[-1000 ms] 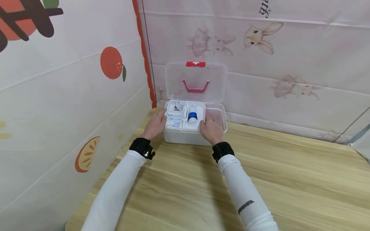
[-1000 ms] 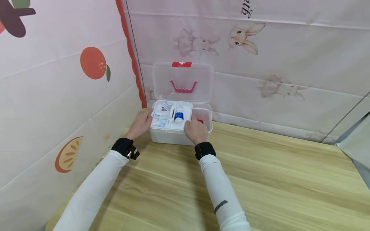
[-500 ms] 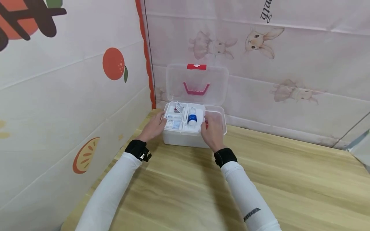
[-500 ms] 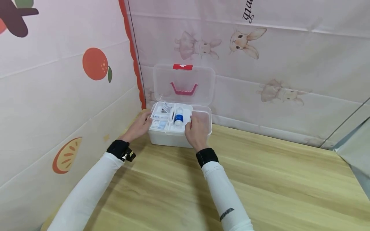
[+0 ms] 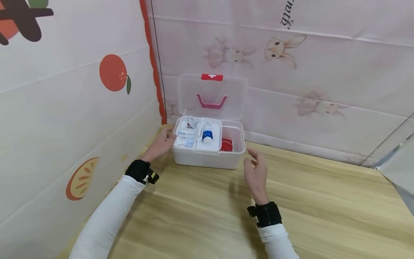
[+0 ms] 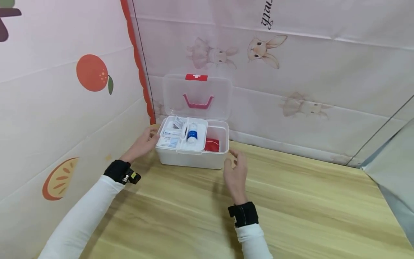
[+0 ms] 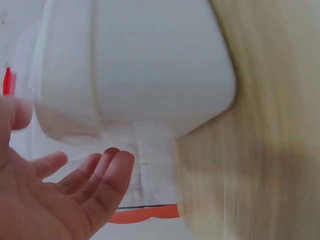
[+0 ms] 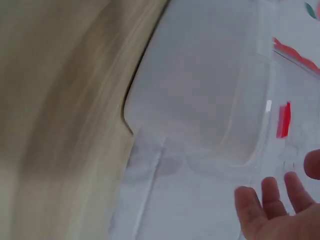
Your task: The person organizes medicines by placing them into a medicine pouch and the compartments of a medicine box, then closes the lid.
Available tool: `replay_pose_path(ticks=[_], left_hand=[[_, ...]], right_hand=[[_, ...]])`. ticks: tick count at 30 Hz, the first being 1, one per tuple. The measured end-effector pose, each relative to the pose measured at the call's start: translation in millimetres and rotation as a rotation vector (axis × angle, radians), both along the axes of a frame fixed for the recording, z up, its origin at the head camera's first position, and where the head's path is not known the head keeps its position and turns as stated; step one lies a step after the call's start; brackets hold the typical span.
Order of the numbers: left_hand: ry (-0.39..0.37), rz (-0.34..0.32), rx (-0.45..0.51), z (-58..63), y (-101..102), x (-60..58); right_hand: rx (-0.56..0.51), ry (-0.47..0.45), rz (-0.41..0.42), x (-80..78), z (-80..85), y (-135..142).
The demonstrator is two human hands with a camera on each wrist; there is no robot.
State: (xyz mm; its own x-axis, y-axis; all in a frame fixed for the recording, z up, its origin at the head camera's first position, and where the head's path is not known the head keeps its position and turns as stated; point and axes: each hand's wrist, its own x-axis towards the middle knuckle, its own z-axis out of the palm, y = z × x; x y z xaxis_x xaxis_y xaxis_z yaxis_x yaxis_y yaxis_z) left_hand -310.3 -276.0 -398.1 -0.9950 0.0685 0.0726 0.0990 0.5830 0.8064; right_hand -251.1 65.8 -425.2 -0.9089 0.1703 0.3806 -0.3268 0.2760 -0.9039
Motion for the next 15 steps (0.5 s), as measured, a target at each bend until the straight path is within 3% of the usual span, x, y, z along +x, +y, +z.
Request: replay_pose_path(ticks=[3, 7, 9, 12, 15], left_hand=[[-0.032, -0.026, 0.029, 3.6, -7, -13.9], [-0.124, -0.008, -0.016, 15.5, -18, -33.4], [-0.123, 0.010, -0.058, 26.5, -21, -45.0], [-0.056, 0.028, -0.111, 46.0, -18, -65.4], [-0.026, 0.035, -0.115, 62.3, -10, -84.3]], right_hand=[[-0.077, -0.116, 0.013, 5.5, -2.7, 6], [-0.060, -0.201, 0.030, 9.1, -8.9, 4], [-0.042, -0.199, 0.042, 11.1, -11.4, 2], [-0.007, -0.157, 0.083, 13.1, -14.9, 1], [0.083, -0.091, 0.146, 14.6, -17.9, 4]])
